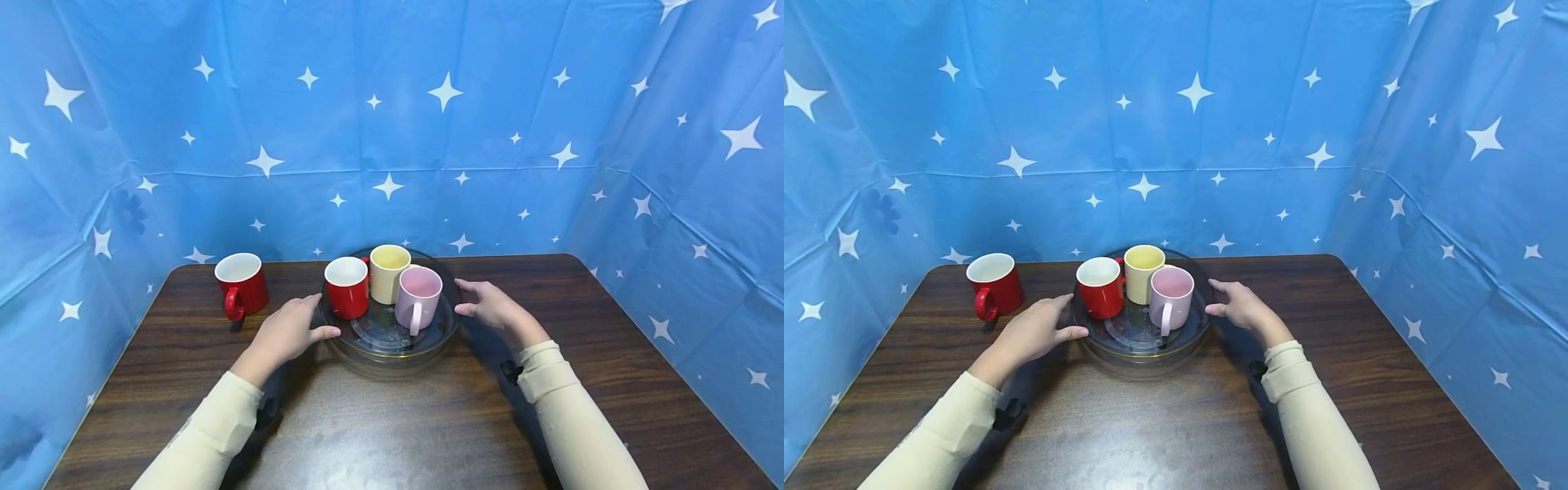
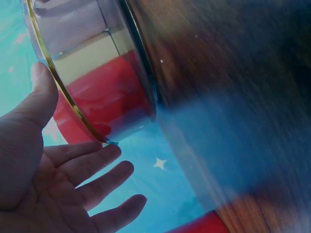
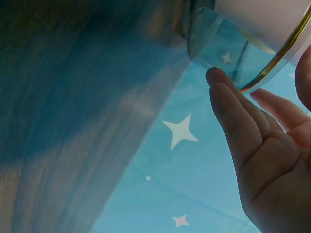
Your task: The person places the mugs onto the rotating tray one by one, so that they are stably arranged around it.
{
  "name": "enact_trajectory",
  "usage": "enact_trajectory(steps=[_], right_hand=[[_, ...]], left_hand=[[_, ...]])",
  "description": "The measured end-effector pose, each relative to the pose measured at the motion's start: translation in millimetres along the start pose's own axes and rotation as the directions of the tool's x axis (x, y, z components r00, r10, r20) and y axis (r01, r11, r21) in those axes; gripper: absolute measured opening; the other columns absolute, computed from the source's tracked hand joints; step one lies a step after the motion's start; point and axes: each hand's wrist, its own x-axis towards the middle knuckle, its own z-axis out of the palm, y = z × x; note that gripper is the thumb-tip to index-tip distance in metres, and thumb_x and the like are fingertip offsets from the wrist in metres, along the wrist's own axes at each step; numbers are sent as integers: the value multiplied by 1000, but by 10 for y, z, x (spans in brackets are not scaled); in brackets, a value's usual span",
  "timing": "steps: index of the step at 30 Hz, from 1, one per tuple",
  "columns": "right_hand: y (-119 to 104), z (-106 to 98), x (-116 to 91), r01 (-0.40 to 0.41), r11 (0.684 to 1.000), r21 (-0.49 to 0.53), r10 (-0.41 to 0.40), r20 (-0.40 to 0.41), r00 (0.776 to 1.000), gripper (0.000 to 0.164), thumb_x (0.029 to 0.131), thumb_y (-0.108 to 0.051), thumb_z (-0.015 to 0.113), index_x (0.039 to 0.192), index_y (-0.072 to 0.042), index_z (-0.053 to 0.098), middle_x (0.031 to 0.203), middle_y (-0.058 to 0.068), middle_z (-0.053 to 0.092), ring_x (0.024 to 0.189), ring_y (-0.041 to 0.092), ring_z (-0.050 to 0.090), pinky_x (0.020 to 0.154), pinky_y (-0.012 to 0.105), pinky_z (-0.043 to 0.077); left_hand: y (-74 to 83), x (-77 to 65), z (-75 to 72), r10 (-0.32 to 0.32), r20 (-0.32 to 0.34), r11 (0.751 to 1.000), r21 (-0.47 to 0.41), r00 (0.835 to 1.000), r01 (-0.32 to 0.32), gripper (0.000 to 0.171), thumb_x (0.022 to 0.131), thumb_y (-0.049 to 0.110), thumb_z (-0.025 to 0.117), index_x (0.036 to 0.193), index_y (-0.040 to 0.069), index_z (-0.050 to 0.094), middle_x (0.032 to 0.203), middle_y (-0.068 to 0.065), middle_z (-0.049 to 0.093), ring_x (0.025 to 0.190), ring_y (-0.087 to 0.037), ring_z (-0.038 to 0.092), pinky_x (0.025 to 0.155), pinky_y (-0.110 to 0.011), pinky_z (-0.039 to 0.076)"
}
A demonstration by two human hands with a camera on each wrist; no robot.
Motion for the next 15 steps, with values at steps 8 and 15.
enact_trajectory(steps=[8,15], right_hand=[[-55,16,-32,-10,1000,18,9,19,1000,66,98,-12,68,152,10,36,151,32,42,140,44,43,112,55,39],[-81,33,-28,-30,999,-26,31,9,999,70,98,-14,68,152,12,32,150,34,41,140,45,42,112,56,38]], left_hand=[[77,-76,15,-9,-28,999,51,1000,10,81,89,47,76,141,-9,52,137,-31,58,125,-46,57,94,-62,52],[178,-150,24,-25,-40,997,68,999,28,80,90,47,75,140,-11,52,135,-32,58,123,-46,58,94,-61,52]])
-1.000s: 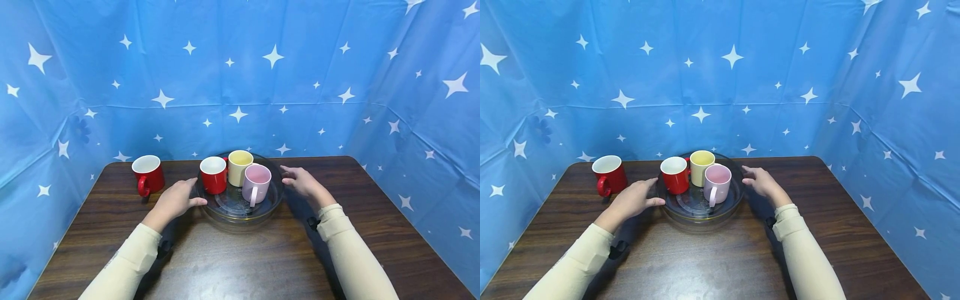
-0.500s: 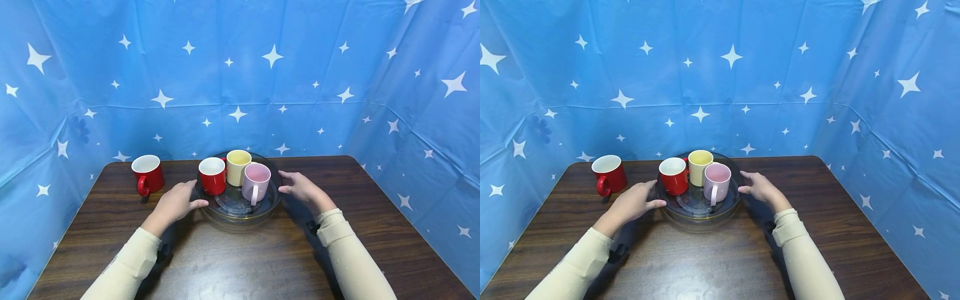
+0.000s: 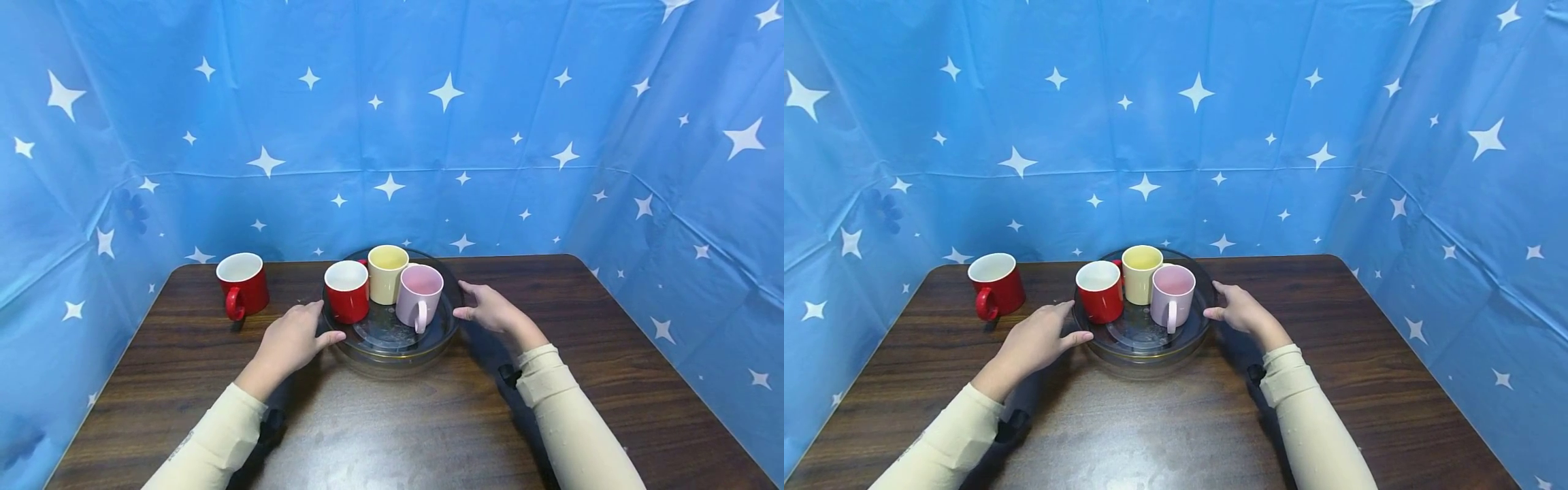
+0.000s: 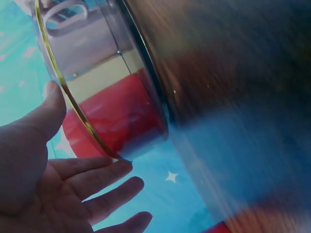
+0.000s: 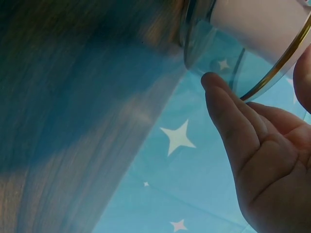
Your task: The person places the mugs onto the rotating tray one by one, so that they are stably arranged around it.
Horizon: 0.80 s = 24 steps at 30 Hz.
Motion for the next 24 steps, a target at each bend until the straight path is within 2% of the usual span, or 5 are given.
enact_trajectory(steps=[12,17,21,24], right_hand=[[-43,13,25,-32,999,22,32,4,999,69,99,-13,67,153,11,31,152,34,39,142,46,37,114,56,35],[-34,31,44,-55,997,58,55,5,998,70,98,-12,67,154,9,30,154,33,36,144,45,35,115,56,35],[-28,38,54,-44,995,84,43,8,999,70,99,-10,66,155,9,28,154,32,36,143,44,38,114,54,36],[-26,35,63,-37,997,72,36,10,999,70,99,-10,66,155,8,28,154,32,36,142,44,38,115,54,35]], left_hand=[[100,-125,26,9,-75,999,34,997,-7,70,92,43,75,137,-8,58,133,-26,62,123,-41,60,96,-58,52],[125,-147,34,4,-74,1000,21,997,-2,69,92,41,74,137,-8,57,133,-26,62,122,-41,61,96,-57,53],[108,-153,-3,-3,-40,1000,10,999,4,67,93,40,73,137,-7,58,130,-27,64,115,-41,66,87,-56,57],[65,-153,-63,-13,-21,1000,-7,1000,13,61,94,40,73,136,-4,61,123,-25,68,105,-39,70,75,-53,60]])
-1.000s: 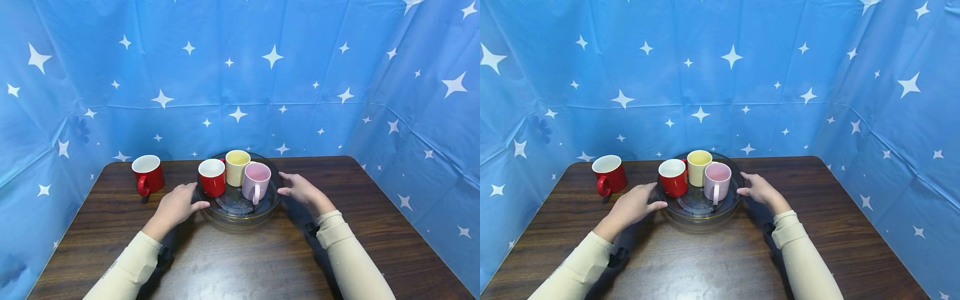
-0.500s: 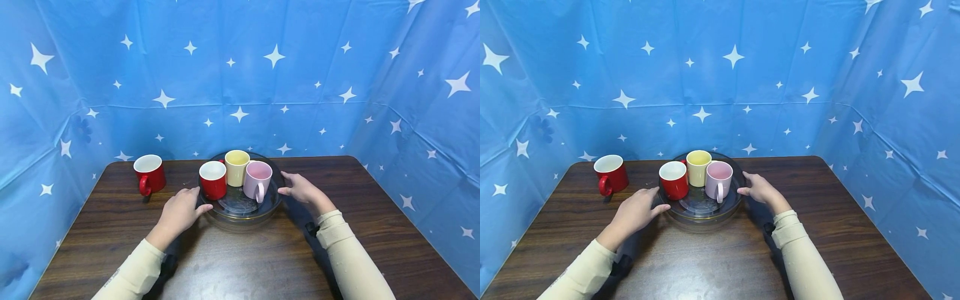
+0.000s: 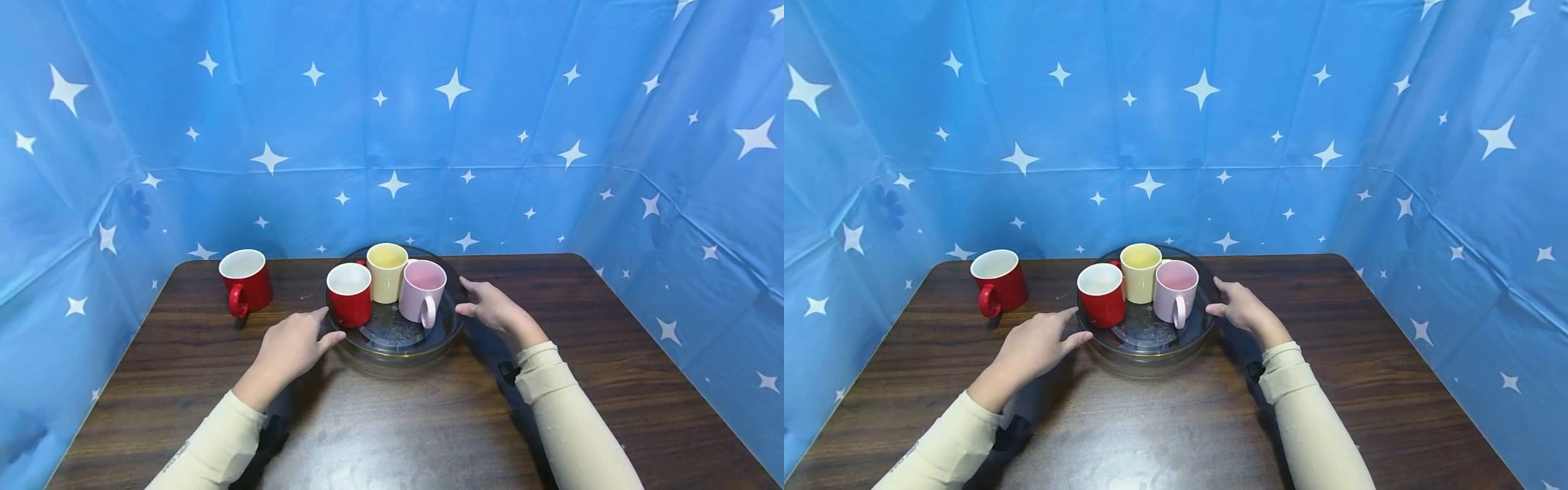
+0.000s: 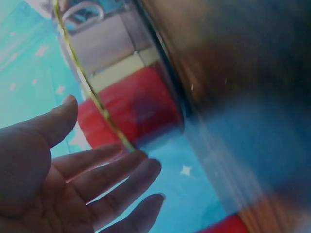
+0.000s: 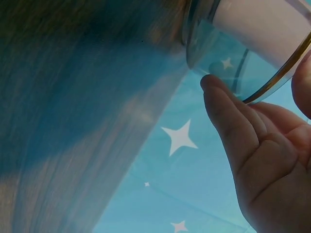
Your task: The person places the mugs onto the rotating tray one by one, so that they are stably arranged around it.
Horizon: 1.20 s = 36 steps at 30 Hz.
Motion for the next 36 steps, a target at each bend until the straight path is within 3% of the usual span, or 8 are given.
enact_trajectory(steps=[3,7,12,15,21,27,31,36], right_hand=[[19,-5,-1,8,1000,-24,-8,-6,1000,69,99,-10,66,155,8,29,154,32,36,143,44,37,116,55,33],[41,13,-10,14,1000,-17,-14,-5,1000,68,99,-10,65,154,9,29,155,31,34,145,44,34,117,55,31],[58,36,-68,-3,1000,0,3,-11,1000,67,100,-9,64,154,10,29,155,32,34,145,45,33,117,56,31],[61,37,-59,7,1000,-2,-7,-11,1000,67,99,-9,65,153,11,29,155,32,33,145,44,33,117,55,31],[37,-3,7,8,1000,-1,-8,-6,1000,69,100,-11,65,154,9,29,156,31,34,146,42,33,117,53,31],[11,4,32,26,999,-28,-26,14,1000,68,100,-12,64,154,9,30,156,30,34,146,42,33,118,52,31],[20,0,22,12,1000,-6,-12,11,1000,68,100,-11,64,154,9,29,156,31,33,146,42,32,118,53,30],[42,8,-8,-14,1000,20,13,5,1000,68,100,-11,63,156,7,27,157,31,32,147,43,30,118,54,30]], left_hand=[[-72,4,-88,-24,-35,1000,4,999,24,52,94,39,72,130,1,67,111,-22,73,91,-37,72,62,-47,59],[-277,-18,-246,-97,-172,995,21,980,102,35,95,34,71,113,5,75,92,-20,75,69,-36,68,50,-49,53],[-614,-35,-327,-227,-361,963,52,905,263,36,95,26,69,102,-9,65,84,-30,68,63,-45,62,48,-57,50],[-810,-27,-316,-316,-370,932,51,873,359,45,97,27,67,107,-16,56,88,-37,64,70,-51,62,50,-58,51],[-1103,33,-306,-390,-164,920,-32,906,390,43,101,30,60,97,-13,56,72,-25,60,60,-38,55,48,-47,48],[-1282,39,-233,-352,-65,903,-284,934,321,39,104,27,57,97,-11,59,75,-22,66,60,-27,67,52,-37,58],[-1301,104,-202,-356,-99,870,-398,929,291,38,104,23,60,104,-15,62,83,-28,70,64,-29,74,55,-34,60],[-1284,142,-195,-350,-193,895,-358,917,266,32,101,17,64,96,-14,69,75,-23,71,62,-29,73,54,-27,56]])
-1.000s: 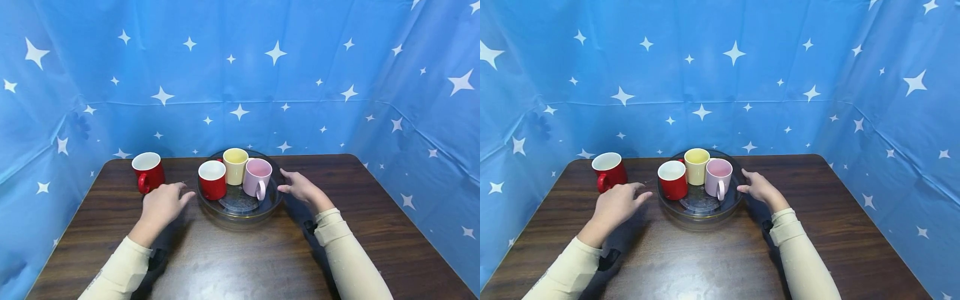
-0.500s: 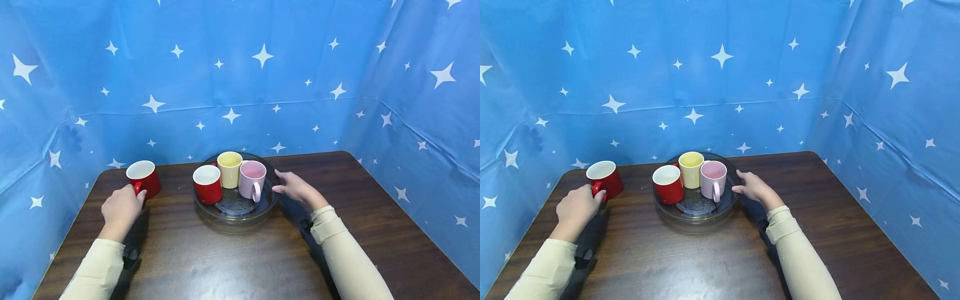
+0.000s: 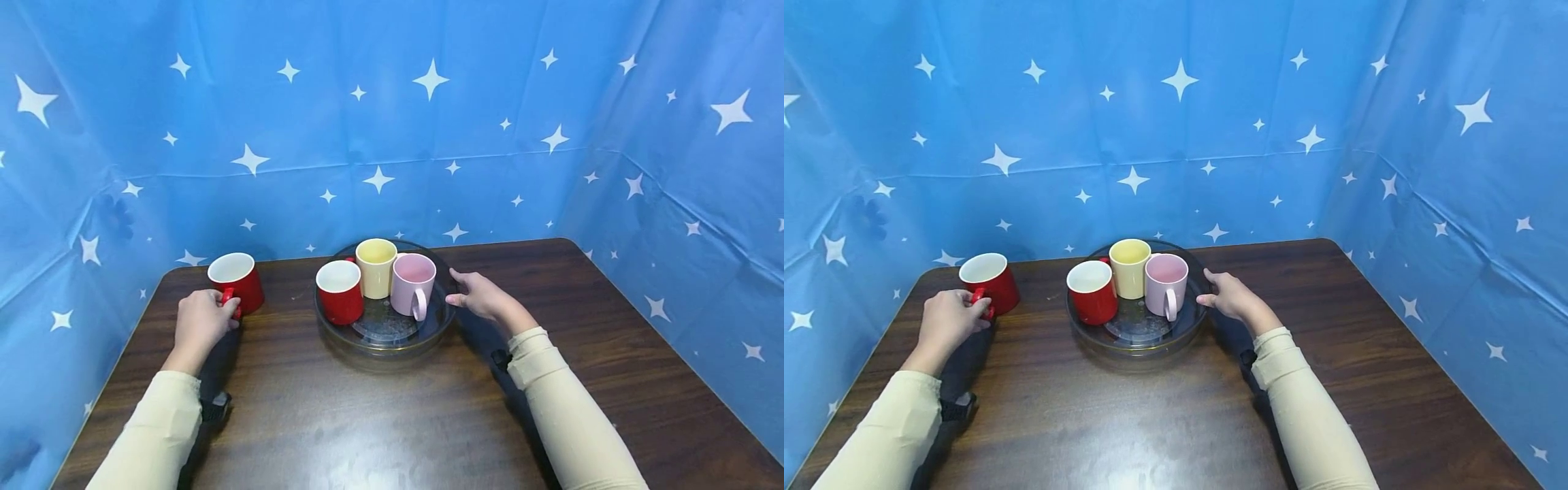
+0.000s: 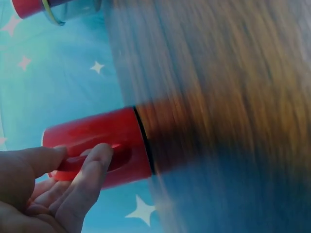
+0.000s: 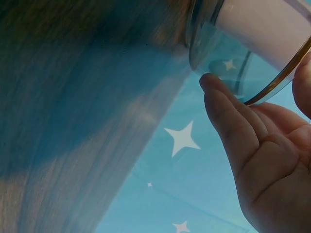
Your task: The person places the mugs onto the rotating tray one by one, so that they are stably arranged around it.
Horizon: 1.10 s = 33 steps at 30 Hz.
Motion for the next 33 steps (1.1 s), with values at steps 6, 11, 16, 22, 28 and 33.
enact_trajectory(steps=[6,11,16,22,28,33], right_hand=[[-31,-2,-8,-10,1000,-27,11,18,1000,69,101,-14,62,156,7,26,158,31,31,146,44,31,118,54,30],[-48,-2,3,-11,1000,-29,12,19,1000,68,102,-13,61,156,6,26,158,30,31,147,43,31,118,53,30],[-32,-2,12,-3,999,-43,4,17,1000,67,101,-13,62,155,7,27,157,31,31,146,43,31,118,54,30],[5,-14,-8,-13,999,-32,14,14,1000,67,102,-12,61,156,6,27,157,31,31,146,44,31,118,54,30],[4,-14,-9,-12,1000,-16,12,12,1000,67,101,-12,62,156,5,27,157,31,31,147,44,30,117,55,30],[-31,-22,-3,-7,1000,-6,8,9,1000,67,101,-11,62,156,5,27,157,31,31,146,44,30,118,55,30]], left_hand=[[19,-39,-47,-3,-25,999,42,1000,4,32,101,16,64,103,-15,70,77,-23,73,68,-34,74,51,-28,52],[80,-101,-124,20,-38,999,49,999,-18,33,102,16,62,107,-16,70,80,-24,74,66,-32,74,50,-28,51],[259,-190,-276,135,-91,989,67,987,-129,30,100,13,63,107,-16,70,79,-25,73,63,-32,74,48,-28,48],[538,-292,-459,288,-146,956,96,946,-276,29,98,13,67,105,-14,72,82,-26,73,66,-35,72,48,-30,44],[838,-429,-600,358,-146,933,90,922,-348,26,95,13,71,107,-10,74,84,-23,75,66,-31,72,50,-29,46],[1121,-581,-656,385,-103,923,20,917,-385,25,95,11,72,111,-7,74,87,-21,76,64,-25,74,50,-24,48]])
